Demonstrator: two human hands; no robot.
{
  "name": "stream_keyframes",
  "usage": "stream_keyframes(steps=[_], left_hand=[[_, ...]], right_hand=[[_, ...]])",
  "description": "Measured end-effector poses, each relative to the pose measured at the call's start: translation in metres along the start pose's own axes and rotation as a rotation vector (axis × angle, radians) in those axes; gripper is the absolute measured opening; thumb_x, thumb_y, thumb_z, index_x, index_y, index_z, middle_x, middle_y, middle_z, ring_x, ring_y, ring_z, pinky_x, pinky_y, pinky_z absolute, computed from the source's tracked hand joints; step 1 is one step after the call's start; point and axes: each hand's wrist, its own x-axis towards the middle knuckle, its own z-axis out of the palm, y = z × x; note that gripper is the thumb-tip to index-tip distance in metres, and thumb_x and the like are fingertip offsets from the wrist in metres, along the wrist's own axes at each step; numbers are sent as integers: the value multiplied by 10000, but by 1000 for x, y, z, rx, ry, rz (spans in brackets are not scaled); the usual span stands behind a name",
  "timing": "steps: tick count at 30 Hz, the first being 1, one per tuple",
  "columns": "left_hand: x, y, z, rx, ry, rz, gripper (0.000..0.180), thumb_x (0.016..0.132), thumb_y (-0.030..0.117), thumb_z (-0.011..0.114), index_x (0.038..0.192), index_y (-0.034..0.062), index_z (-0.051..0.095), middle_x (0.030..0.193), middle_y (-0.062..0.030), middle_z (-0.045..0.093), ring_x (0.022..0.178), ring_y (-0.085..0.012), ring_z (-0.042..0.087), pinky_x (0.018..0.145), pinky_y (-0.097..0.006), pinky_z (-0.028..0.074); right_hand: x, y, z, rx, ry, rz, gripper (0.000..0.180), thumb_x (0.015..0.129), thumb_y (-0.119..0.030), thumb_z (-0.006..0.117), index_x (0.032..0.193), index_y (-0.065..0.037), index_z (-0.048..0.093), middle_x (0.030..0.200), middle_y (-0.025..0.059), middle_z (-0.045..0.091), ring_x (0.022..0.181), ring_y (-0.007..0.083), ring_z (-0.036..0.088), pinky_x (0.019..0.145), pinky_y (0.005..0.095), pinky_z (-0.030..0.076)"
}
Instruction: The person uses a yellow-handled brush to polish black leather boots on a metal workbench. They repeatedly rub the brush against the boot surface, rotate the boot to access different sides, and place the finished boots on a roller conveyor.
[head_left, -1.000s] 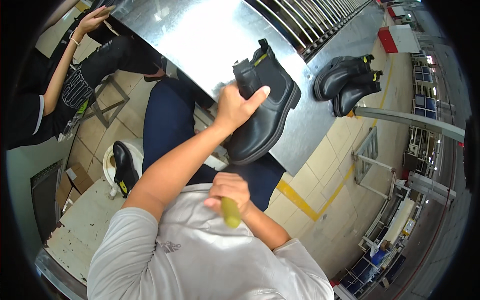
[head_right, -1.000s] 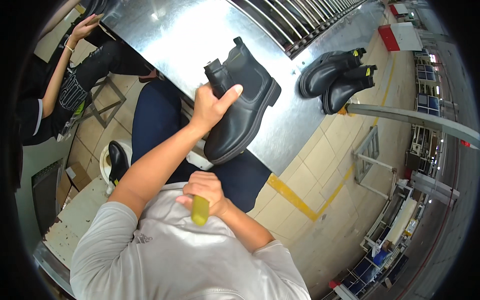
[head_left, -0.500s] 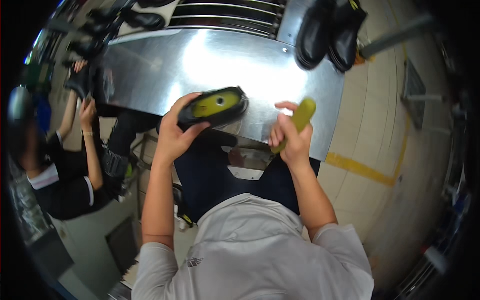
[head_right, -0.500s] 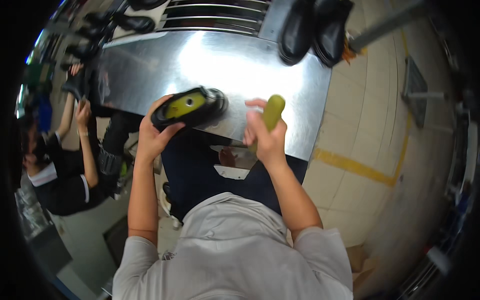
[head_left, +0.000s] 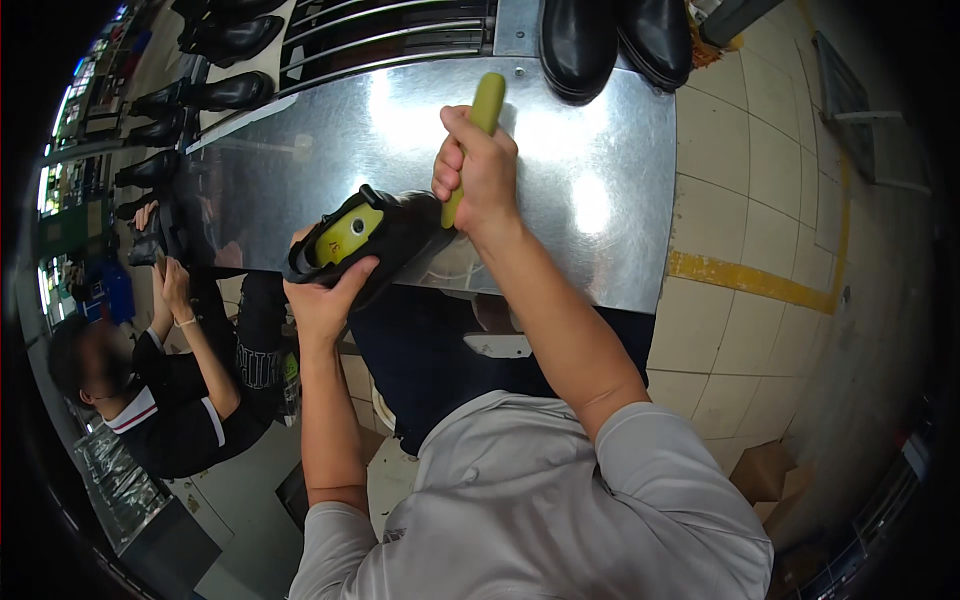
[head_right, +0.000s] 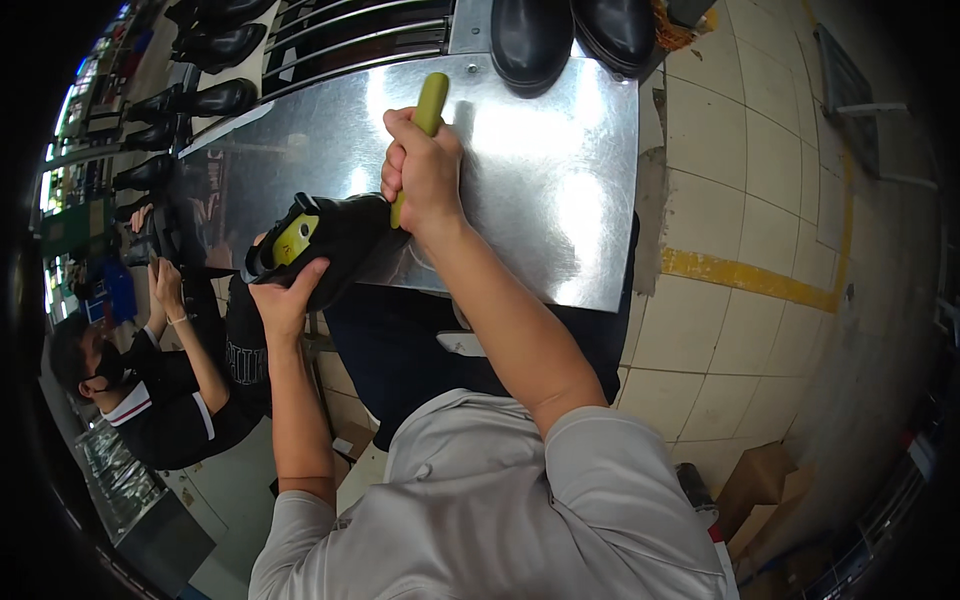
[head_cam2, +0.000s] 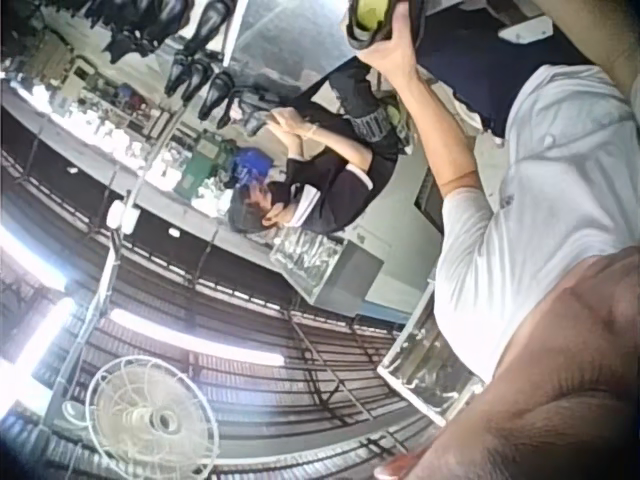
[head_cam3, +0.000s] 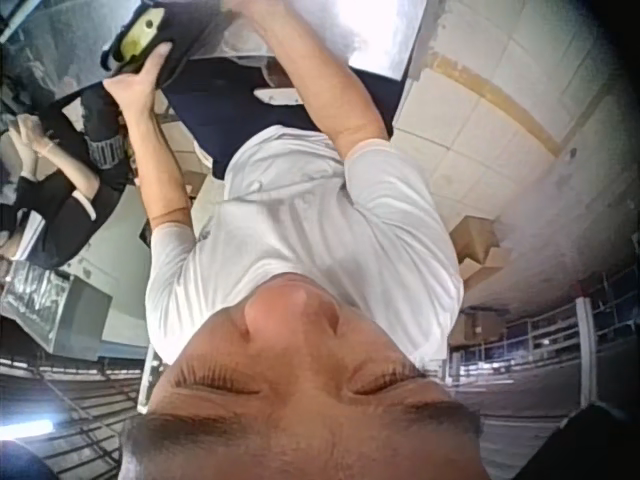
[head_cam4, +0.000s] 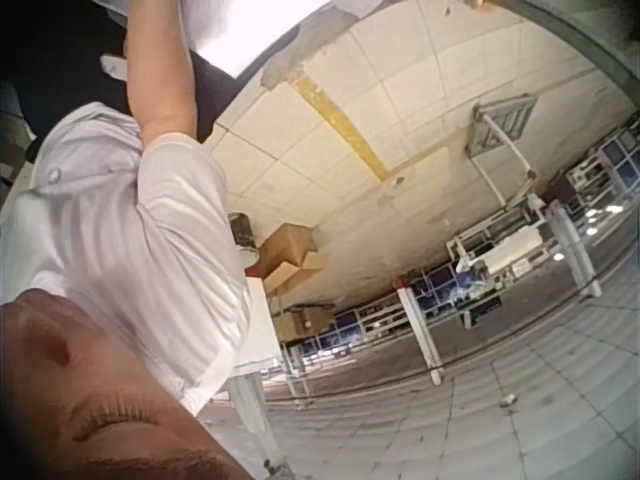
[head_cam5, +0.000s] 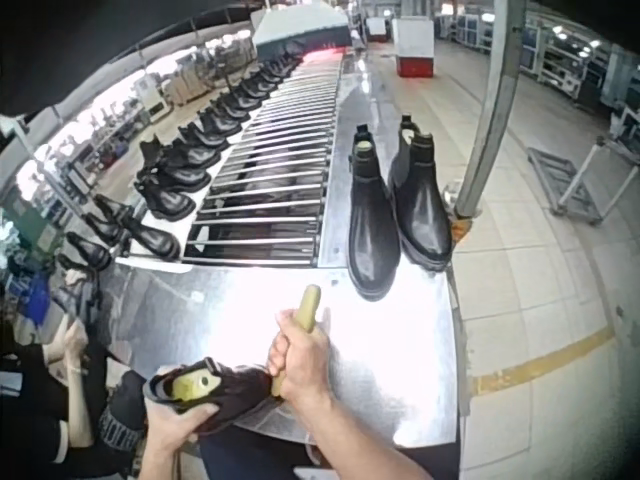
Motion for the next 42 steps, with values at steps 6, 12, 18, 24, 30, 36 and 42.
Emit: stream_keyframes(steps=[6,12,18,24,30,36,42], left_hand=[[-1,16,-1,382,-237,613,449,821,317,794,1188,87,673,1248,-115,712,1327,-367,557,1196,-536,292],[-15,16,7,421,-171,514,324,842,287,774,1118,151,672,1312,-91,680,1347,-350,549,1222,-580,194],[-24,6,8,422,-104,593,300,841,271,766,1104,161,673,1264,-80,696,1264,-306,591,1202,-541,211],[-37,0,7,445,-95,633,410,777,309,825,1139,184,679,1274,-48,696,1250,-306,593,1187,-541,207],[-39,-7,4,409,-70,640,364,767,269,827,1114,207,736,1263,-13,707,1237,-265,597,1179,-493,224],[-24,-19,6,269,-114,654,454,739,221,802,1185,208,720,1293,-3,681,1291,-229,566,1202,-478,204],[-12,-35,12,42,-101,716,498,707,146,802,1197,151,712,1289,-17,672,1269,-249,569,1175,-491,272]], right_hand=[[-3,-45,-16,-109,-162,3,216,981,-261,672,1051,-72,592,550,-20,414,403,95,400,380,278,345],[-27,-45,-20,-64,-234,-88,186,1029,-236,606,1046,-52,587,547,-12,394,402,96,385,387,269,344],[-24,-34,-17,-16,-252,2,205,960,-228,716,1009,-63,605,564,-27,426,406,75,402,393,241,335],[-18,-45,21,-333,-342,162,211,949,-215,720,1018,-50,608,575,-50,427,412,44,375,392,215,309],[-12,-25,57,-657,-375,214,246,924,-238,753,1034,-63,619,568,-49,411,409,52,359,393,220,286],[12,42,106,-1025,-440,340,234,916,-232,755,952,-77,584,570,-53,417,403,52,333,381,232,267],[34,99,151,-1019,-565,184,244,941,-227,744,987,-67,566,549,-41,400,398,74,342,372,250,274]])
